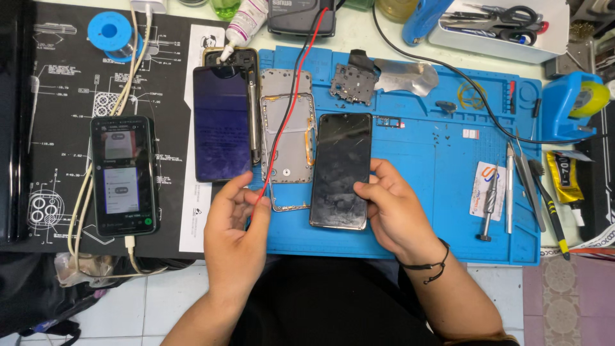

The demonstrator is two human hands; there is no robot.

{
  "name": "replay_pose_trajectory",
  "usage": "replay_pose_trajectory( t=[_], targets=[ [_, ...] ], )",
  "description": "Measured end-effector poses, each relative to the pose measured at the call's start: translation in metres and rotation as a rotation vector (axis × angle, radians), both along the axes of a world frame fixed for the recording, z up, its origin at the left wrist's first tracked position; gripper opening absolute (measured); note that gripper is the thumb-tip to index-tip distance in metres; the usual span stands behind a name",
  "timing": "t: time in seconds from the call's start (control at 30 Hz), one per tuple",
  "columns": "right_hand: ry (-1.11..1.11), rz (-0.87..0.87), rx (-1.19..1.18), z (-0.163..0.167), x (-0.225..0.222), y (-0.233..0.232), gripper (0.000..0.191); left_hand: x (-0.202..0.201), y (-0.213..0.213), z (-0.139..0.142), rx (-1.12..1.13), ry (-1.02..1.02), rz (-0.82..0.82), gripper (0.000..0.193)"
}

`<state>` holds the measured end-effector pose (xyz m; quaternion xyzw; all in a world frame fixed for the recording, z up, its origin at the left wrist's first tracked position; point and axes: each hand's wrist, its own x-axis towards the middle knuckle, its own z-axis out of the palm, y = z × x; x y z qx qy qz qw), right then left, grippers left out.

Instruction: The person disassembles a smartphone by removing the battery and using a plastic card to pry open the screen. They separate the screen from the frame and place the components on the workbench.

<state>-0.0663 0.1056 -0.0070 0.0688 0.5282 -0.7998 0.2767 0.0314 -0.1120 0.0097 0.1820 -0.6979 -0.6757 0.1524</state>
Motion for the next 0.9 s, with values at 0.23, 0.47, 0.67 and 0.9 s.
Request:
replay_pose_trajectory(
  t=[0.23, 0.47, 0.67, 0.9],
  targets=[
    [0.081, -0.104, -0.134, 0.006, 0.003, 0.011, 0.042, 0.0, -0.009, 0.002, 0.109, -0.027, -0.013, 0.038],
    [0.01, -0.043, -0.094, 0.013, 0.015, 0.021, 0.033, 0.001, -0.008, 0.006, 0.186, 0.01, -0.05, 0.04],
    [-0.095, 0.023, -0.134, 0.015, 0.024, 0.009, 0.034, 0.003, -0.012, 0.009, 0.178, 0.0, -0.076, 0.042],
    [-0.082, 0.043, -0.182, 0.012, 0.016, -0.011, 0.033, 0.003, -0.014, 0.01, 0.181, -0.051, -0.061, 0.041]
  ],
)
